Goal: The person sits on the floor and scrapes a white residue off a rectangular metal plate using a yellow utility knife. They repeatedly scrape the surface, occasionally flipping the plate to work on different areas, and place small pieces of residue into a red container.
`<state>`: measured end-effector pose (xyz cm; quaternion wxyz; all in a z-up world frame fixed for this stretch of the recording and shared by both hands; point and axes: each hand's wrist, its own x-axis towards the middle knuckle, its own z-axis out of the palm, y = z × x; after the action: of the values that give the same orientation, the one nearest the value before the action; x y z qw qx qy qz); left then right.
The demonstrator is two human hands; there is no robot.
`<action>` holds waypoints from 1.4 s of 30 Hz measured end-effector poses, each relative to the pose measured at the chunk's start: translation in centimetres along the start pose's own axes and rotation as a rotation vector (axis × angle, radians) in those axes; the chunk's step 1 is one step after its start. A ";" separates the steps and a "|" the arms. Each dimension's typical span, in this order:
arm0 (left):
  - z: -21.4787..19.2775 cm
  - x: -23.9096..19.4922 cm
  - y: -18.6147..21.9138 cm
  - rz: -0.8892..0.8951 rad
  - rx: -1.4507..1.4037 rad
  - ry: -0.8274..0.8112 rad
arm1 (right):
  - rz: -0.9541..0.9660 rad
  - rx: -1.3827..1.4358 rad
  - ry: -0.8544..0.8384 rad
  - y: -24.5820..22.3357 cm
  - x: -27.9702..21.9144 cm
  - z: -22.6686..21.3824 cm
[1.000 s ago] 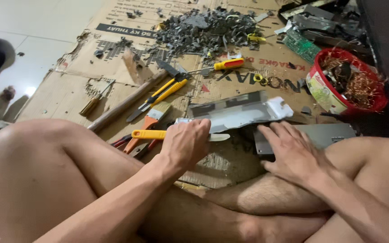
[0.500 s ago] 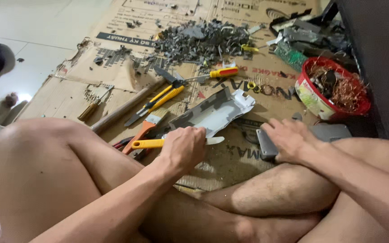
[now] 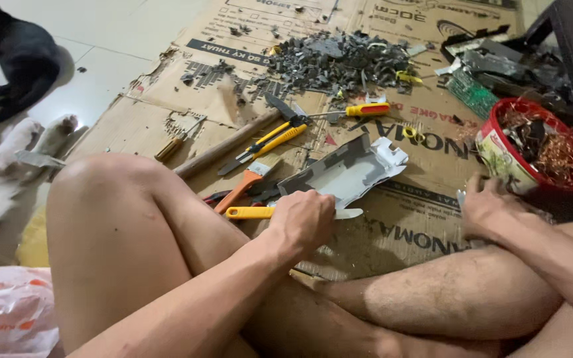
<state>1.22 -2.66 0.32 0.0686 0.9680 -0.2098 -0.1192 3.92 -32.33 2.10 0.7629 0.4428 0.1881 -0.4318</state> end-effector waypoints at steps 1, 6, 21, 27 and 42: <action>0.4 0.1 -0.1 0.010 0.005 -0.005 | -0.008 0.009 -0.002 -1.3 3.3 0.3; 0.0 -0.7 0.0 0.131 0.024 -0.070 | 1.156 1.153 0.815 -9.9 21.2 1.9; -4.5 -4.8 1.1 0.201 -0.102 0.081 | -0.079 1.650 1.442 -4.8 -4.4 -7.0; 3.3 -0.2 -4.0 0.017 -0.040 0.092 | -0.009 1.716 1.526 -5.0 -4.3 -7.2; 7.7 2.7 -4.9 0.068 0.219 0.100 | -0.009 1.794 1.224 -4.6 -4.6 -8.0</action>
<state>3.50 -0.01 -8.54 -0.0233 0.9668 -0.2506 -0.0450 -1.68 -24.43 -1.48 -0.0633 0.9786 0.1541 -0.1208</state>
